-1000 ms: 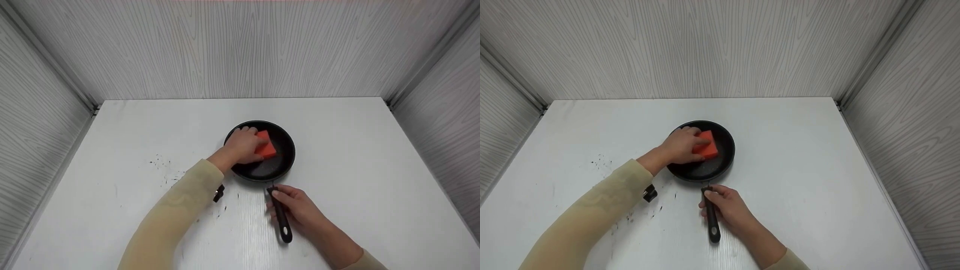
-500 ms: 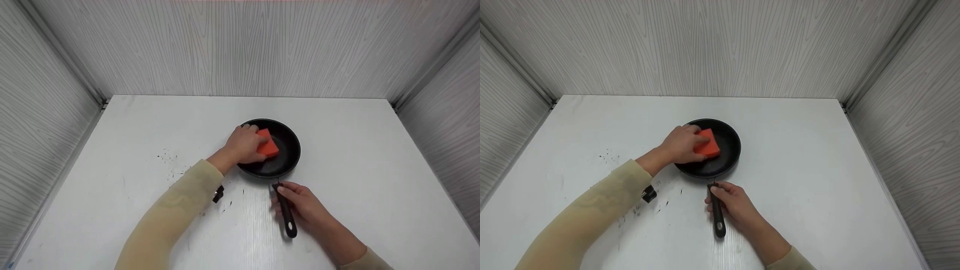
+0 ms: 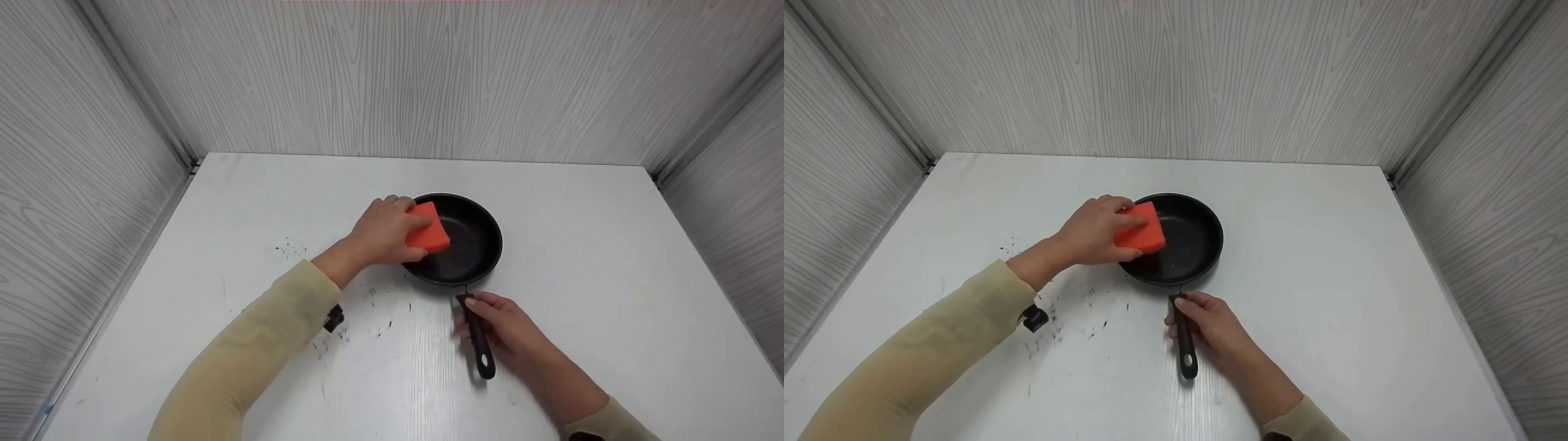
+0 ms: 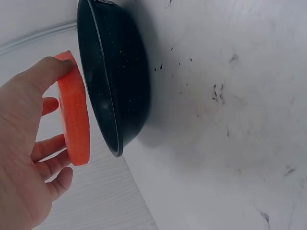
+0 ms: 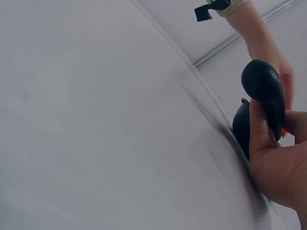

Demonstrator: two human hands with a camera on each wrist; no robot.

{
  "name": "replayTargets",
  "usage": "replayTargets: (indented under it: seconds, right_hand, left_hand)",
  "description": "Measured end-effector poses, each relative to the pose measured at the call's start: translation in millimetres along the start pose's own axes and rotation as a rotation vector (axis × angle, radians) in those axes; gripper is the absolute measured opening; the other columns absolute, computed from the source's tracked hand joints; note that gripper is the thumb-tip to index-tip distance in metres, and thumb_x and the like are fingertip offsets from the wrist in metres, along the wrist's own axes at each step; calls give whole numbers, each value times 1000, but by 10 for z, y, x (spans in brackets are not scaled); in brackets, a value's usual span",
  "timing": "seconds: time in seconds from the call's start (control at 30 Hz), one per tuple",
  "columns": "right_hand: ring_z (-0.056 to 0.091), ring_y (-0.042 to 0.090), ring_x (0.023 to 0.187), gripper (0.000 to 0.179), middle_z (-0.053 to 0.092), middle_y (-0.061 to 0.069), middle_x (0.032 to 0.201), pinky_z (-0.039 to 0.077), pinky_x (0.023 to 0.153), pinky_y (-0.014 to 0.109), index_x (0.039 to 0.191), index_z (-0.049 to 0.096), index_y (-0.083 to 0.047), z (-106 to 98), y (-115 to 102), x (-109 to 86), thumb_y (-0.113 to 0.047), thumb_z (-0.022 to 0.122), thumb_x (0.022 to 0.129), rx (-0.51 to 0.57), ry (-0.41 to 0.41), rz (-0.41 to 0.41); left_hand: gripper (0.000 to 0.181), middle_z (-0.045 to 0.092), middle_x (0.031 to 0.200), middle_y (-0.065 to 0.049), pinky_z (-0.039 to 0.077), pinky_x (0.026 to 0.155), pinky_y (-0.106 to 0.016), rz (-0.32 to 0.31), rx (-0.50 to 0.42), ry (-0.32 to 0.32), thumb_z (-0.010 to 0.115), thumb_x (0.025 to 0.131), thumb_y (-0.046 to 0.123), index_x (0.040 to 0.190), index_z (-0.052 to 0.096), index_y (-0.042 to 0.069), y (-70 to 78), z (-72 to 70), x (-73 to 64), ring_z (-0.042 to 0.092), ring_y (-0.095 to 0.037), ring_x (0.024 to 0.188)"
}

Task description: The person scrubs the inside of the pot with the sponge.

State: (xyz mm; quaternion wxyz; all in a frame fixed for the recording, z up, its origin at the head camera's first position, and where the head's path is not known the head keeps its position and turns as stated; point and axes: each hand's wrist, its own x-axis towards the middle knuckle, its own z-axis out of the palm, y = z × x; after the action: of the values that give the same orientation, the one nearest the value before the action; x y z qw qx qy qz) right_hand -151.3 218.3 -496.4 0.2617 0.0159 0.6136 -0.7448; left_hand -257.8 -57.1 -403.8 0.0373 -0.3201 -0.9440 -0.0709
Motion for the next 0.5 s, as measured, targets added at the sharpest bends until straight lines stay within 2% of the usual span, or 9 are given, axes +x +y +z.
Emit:
replayTargets:
  seconds: [0.23,0.5]
  right_hand:
    - [76,21,74,43,78,15,98,63,74,37,137,55,9,-23,-19,11,-21,64,108,-54,-5,-8]
    - [77,22,79,46,78,18,104,63,77,37,141,57,6,-43,-39,-23,-26,64,108,-52,-10,-11]
  left_hand:
    - [52,60,139,-16,48,95,-50,-25,-48,76,73,94,42,142,67,22,-220,-93,-292,56,-33,121]
    - [56,59,142,-16,48,101,-53,-120,-103,106,76,92,39,144,68,21,-481,-143,-631,54,-35,127]
